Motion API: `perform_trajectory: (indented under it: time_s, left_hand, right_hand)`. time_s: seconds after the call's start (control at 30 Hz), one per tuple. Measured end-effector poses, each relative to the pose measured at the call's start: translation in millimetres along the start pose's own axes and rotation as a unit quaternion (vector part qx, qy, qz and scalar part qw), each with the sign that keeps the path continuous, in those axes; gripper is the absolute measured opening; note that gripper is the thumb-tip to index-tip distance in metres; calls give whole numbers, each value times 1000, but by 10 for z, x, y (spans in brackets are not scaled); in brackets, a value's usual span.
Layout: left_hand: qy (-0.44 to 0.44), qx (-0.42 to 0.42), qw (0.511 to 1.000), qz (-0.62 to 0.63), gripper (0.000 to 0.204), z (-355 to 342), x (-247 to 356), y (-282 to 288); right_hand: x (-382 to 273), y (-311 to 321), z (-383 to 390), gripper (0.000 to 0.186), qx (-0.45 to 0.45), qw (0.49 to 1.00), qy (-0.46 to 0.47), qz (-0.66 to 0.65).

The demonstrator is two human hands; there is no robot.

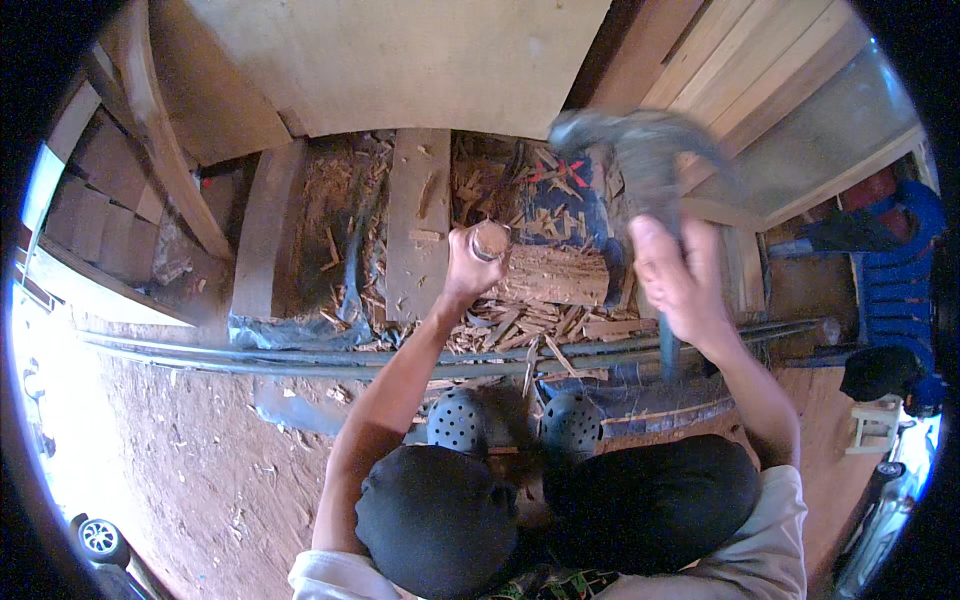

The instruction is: The person sits on the floor and uses a hammer and chisel to carve a small piece of wood. They repeatedly strike the chisel to remove wood chips, shaping the piece over time.

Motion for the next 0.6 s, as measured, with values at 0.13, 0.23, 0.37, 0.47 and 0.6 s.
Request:
perform_trajectory:
  time_s: [0.13, 0.23, 0.37, 0.47, 0.6]
  left_hand:
    - [-27, 42, 999, 10, 11, 6, 141, 25]
    - [-62, 32, 998, 4, 12, -37, 217, 11]
    - [-6, 11, 1000, -8, 11, -30, 48, 2]
    - [-9, 7, 1000, -10, 15, -21, -12, -25]
    - [47, 8, 999, 1, 9, 64, -14, -19]
  right_hand:
    - [18, -358, -98, 35, -25, 986, 97, 134]
    - [349, -631, -227, 39, -137, 944, -14, 300]
    - [76, -371, -129, 42, -60, 989, 72, 117]
    - [-110, -164, -29, 42, 55, 986, 159, 5]
    - [310, -517, -171, 40, -47, 959, 89, 263]
Point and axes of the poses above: each hand's wrist, its own z-axis away from the middle knuckle, its own y-axis out of the back of the hand, x = y × z, the point moved 7 cm from there along -z, towards the middle knuckle, and after that the axes turned 6 degrees about x, right-handed, at the moved point
